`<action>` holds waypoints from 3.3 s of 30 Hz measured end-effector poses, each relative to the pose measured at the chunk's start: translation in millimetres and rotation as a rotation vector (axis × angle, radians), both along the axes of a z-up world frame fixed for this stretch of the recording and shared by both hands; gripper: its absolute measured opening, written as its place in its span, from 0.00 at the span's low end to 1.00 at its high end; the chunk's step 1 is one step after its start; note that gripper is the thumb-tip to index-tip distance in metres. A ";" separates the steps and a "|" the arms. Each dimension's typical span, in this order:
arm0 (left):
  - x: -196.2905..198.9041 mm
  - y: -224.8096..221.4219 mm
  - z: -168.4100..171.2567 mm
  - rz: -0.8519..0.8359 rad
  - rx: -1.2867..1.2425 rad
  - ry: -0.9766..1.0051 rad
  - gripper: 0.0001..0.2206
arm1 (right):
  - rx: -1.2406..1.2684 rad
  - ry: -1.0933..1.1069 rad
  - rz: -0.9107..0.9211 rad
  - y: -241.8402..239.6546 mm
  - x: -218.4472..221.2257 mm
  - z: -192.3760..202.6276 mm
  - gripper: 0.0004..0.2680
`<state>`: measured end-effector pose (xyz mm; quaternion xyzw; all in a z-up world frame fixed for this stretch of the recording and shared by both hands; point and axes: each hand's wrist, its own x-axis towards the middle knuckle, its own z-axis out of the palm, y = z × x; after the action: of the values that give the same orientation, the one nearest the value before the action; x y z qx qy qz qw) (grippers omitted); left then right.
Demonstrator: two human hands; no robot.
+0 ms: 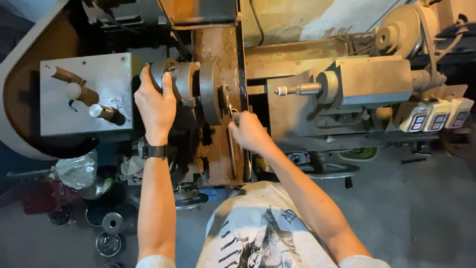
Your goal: Cleaning, inspecting, and organizing various small motorcycle engine components, including using a lathe for part maintenance.
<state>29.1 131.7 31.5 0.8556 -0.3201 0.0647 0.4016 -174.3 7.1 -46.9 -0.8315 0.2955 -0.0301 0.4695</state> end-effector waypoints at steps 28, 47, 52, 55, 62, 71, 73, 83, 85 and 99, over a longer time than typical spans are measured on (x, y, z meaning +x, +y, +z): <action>-62.1 41.4 -42.0 -0.006 -0.434 -0.284 0.24 | 0.105 -0.202 -0.307 26.6 -46.2 -2.1 0.17; -10.2 11.3 -10.1 -0.004 -0.160 -0.042 0.17 | -0.522 -0.415 -0.097 36.7 -7.3 -83.8 0.32; -26.0 23.2 -21.6 -0.011 -0.248 -0.095 0.20 | -0.576 -0.527 -0.229 38.5 -7.2 -69.9 0.31; -42.2 34.9 -39.1 -0.026 -0.350 -0.111 0.22 | -0.267 -0.260 -0.387 28.6 -25.4 -84.9 0.25; -50.0 14.9 -17.0 -0.131 -0.456 -0.372 0.22 | -0.123 -0.390 -0.168 14.0 -37.3 6.5 0.19; -31.9 -47.3 -0.3 -0.468 0.078 -0.211 0.14 | -0.026 0.057 -0.020 14.8 -2.1 31.4 0.15; -33.9 -42.0 0.6 -0.472 0.032 -0.222 0.10 | -0.221 0.112 -0.004 28.8 -2.9 10.2 0.21; -33.8 -42.3 8.0 -0.462 0.033 -0.293 0.11 | -0.012 -0.246 -0.133 44.1 -40.4 -85.3 0.29; -35.1 -42.3 5.4 -0.473 0.029 -0.256 0.11 | -0.276 -0.083 -0.027 45.1 -55.1 -108.5 0.25; -35.4 -45.5 6.3 -0.468 0.086 -0.289 0.09 | 0.621 -0.617 -0.220 -44.4 24.7 -20.4 0.06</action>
<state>-6.4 86.2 37.8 0.7566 -0.5653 0.0781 0.3192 -149.5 -37.3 -67.3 -0.5670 0.2231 -0.2364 0.7568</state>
